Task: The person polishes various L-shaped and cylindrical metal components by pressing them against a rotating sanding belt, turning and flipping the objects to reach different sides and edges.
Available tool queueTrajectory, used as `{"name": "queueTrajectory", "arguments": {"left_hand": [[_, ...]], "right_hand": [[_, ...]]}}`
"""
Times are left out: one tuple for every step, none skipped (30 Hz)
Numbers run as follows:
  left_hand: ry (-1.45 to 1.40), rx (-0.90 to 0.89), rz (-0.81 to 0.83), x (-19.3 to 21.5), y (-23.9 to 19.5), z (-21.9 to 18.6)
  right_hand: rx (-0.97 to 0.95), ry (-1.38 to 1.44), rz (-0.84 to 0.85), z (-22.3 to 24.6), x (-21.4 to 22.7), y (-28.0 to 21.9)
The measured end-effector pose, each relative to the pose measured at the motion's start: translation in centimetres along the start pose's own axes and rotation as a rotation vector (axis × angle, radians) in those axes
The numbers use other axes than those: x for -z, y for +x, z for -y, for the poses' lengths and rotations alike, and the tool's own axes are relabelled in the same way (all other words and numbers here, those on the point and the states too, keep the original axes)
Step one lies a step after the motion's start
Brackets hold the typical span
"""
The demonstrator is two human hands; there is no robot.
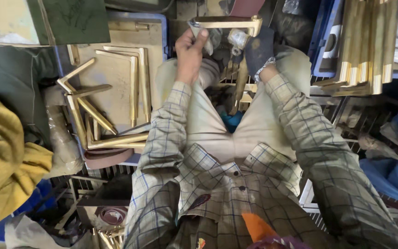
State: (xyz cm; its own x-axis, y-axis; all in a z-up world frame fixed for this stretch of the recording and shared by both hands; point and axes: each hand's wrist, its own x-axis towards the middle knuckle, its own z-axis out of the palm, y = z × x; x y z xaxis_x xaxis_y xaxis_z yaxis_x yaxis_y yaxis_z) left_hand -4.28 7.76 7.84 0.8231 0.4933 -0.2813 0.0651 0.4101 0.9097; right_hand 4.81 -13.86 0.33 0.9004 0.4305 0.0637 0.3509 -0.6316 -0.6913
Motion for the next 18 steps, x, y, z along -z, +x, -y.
{"name": "queueTrajectory", "arguments": {"left_hand": [[0.010, 0.007, -0.017, -0.1, 0.3, 0.4], [0.022, 0.014, -0.033, 0.0, 0.6, 0.7], [0.037, 0.020, -0.050, -0.1, 0.8, 1.0], [0.052, 0.023, -0.067, -0.1, 1.1, 1.3], [0.068, 0.027, -0.083, -0.2, 1.3, 1.5], [0.045, 0.030, -0.088, -0.2, 1.5, 1.7], [0.022, 0.033, -0.093, -0.3, 1.6, 1.9], [-0.001, 0.033, -0.097, -0.3, 1.8, 2.0], [0.000, 0.036, -0.108, -0.3, 1.8, 2.1], [0.001, 0.038, -0.117, -0.3, 1.9, 2.1], [0.002, 0.040, -0.126, -0.3, 2.0, 2.2], [-0.021, 0.052, -0.132, -0.4, 2.1, 2.3], [-0.043, 0.064, -0.138, -0.4, 2.1, 2.3], [-0.068, 0.074, -0.145, -0.6, 2.2, 2.5], [-0.089, 0.082, -0.141, -0.7, 2.3, 2.6], [-0.108, 0.087, -0.137, -0.7, 2.4, 2.5], [-0.127, 0.092, -0.133, -0.8, 2.3, 2.4], [-0.094, 0.066, -0.126, -0.7, 2.2, 2.3]], "right_hand": [[-0.030, 0.041, -0.002, 0.1, 0.0, 0.1], [-0.112, 0.151, -0.022, 0.5, 0.0, 0.3], [-0.125, 0.246, -0.020, 1.0, 0.1, 0.5], [-0.138, 0.342, -0.020, 1.8, 0.3, 0.7], [-0.151, 0.437, -0.020, 2.5, 0.6, 1.0], [-0.310, 0.574, 0.044, 3.2, 0.8, 1.1], [-0.469, 0.710, 0.111, 3.7, 0.9, 1.4], [-0.626, 0.844, 0.178, 3.8, 0.8, 1.5], [-0.586, 0.799, 0.126, 3.7, 0.4, 1.4], [-0.542, 0.754, 0.075, 3.1, -0.2, 1.2], [-0.498, 0.708, 0.024, 2.2, -0.9, 1.0], [-0.475, 0.625, 0.044, 1.1, -1.6, 0.9], [-0.453, 0.541, 0.065, -0.2, -2.3, 0.8], [-0.427, 0.456, 0.086, -1.4, -2.9, 0.7], [-0.290, 0.368, 0.015, -2.4, -3.3, 0.5], [-0.149, 0.282, -0.053, -3.0, -3.5, 0.4], [-0.007, 0.197, -0.118, -3.1, -3.6, 0.3], [-0.187, 0.384, -0.075, -2.9, -3.5, 0.2]]}}
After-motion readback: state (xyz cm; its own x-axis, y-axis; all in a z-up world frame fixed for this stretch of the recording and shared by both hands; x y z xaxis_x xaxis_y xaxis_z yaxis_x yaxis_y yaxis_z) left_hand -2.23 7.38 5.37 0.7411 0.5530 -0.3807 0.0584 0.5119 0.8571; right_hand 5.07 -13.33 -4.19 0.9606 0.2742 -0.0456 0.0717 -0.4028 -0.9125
